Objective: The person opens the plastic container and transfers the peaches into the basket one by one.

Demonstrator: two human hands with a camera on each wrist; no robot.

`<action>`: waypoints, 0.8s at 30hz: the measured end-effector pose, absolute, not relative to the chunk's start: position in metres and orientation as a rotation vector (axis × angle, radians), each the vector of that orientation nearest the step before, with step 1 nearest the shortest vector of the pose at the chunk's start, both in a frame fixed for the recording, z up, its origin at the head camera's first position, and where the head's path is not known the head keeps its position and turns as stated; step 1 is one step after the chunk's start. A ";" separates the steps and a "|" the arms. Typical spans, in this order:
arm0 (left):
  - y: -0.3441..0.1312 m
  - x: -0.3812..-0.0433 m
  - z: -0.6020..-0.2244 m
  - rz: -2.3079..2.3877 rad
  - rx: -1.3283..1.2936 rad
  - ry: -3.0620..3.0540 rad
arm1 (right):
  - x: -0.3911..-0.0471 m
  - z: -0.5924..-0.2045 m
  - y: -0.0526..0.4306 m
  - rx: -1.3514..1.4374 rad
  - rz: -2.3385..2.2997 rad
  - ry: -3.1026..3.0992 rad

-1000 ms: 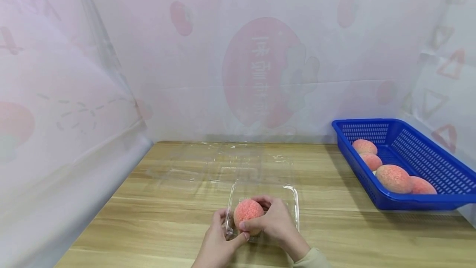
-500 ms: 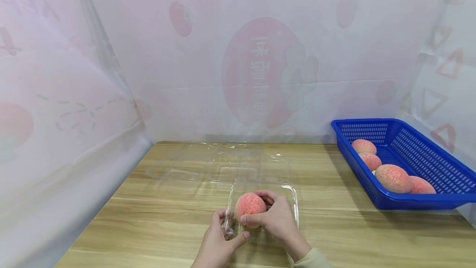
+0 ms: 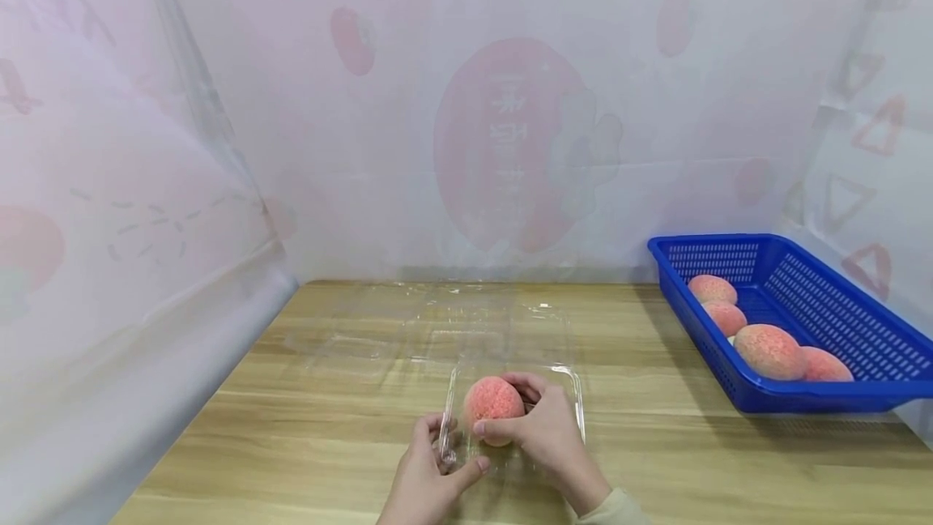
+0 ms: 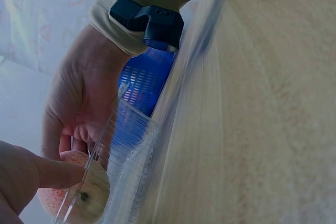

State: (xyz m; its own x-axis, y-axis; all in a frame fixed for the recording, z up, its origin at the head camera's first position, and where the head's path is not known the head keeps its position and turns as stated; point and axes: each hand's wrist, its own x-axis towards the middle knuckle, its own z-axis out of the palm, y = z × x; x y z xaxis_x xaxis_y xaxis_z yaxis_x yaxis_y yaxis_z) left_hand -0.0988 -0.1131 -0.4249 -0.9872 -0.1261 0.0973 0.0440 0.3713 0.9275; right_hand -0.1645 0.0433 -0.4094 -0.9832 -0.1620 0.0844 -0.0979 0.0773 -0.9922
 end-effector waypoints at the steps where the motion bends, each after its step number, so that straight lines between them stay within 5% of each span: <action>1: -0.113 -0.099 -0.425 -1.672 0.080 -2.470 | -0.165 -0.409 0.044 -0.273 -2.085 2.273; 24: -0.114 -0.101 -0.430 -1.733 0.075 -2.424 | -0.166 -0.409 0.047 -0.255 -2.114 2.301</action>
